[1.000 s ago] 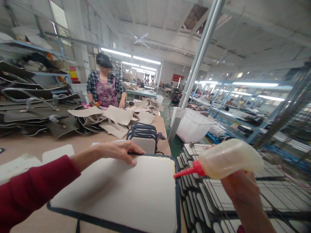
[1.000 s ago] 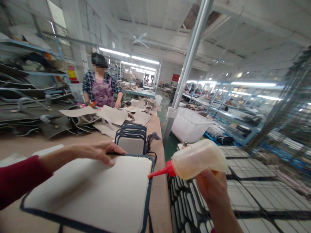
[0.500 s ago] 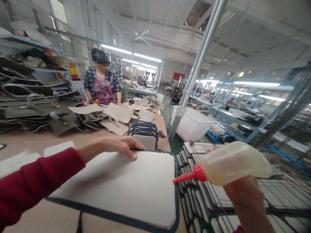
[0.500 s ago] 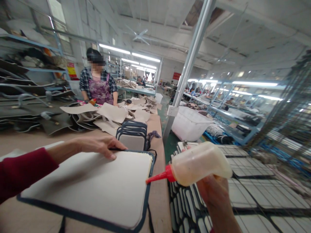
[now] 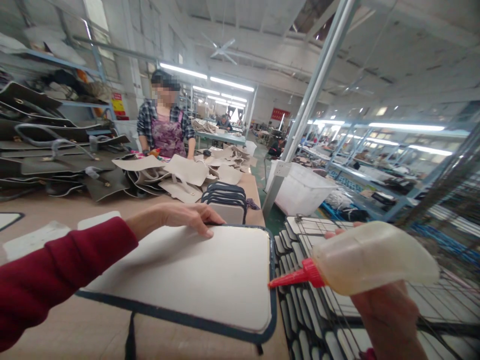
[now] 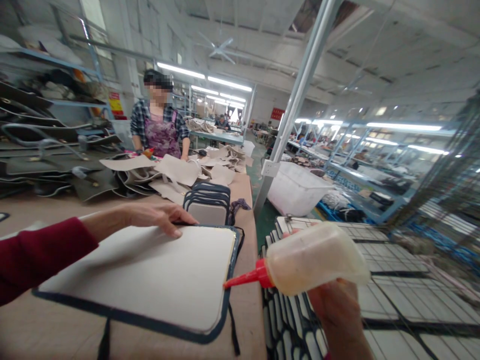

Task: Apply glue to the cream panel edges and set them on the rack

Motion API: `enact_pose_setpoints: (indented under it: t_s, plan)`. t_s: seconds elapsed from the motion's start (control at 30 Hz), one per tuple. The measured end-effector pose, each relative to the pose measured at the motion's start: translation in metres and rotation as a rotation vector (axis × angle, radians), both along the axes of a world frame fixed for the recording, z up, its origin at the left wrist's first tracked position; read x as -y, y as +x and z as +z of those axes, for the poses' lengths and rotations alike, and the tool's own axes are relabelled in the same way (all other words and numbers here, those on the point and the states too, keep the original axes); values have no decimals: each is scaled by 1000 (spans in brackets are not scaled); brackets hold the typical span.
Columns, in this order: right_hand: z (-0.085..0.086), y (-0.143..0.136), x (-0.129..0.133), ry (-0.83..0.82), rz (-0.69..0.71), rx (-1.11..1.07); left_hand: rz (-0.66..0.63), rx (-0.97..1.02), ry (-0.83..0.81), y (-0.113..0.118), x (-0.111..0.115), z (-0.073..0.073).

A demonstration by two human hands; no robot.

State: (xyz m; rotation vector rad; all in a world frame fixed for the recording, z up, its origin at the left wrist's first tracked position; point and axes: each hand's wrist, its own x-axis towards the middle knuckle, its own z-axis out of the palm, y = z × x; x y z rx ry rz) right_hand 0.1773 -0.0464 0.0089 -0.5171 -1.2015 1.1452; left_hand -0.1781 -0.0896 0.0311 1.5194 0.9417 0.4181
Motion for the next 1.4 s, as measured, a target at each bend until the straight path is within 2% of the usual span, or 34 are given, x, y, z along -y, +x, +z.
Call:
enact_pose_setpoints:
  t_s: [0.27,0.47,0.6,0.73,0.87,1.1,1.23,1.4]
  plan:
    - [6,-3,8,-60,-71,-38,27,5,-51,0,1,0]
    - [7,-2,3,38,65,-17,36,23,-50,-3,0,-2]
    - [7,-2,2,-24,-9,-29,41,19,-47,-4,0,-1]
    - [-2,2,1,-60,-74,-45,55,14,-56,-5,-1,-2]
    - [-9,5,-1,-32,-130,-40,82,33,-69,-7,0,-4]
    - [-1,1,7,6,-17,-14,104,63,-84,-11,2,-7]
    - [-12,7,6,-25,46,0,140,89,-79,-14,3,-12]
    - [-28,13,3,21,-112,-74,177,137,-81,-16,4,-20]
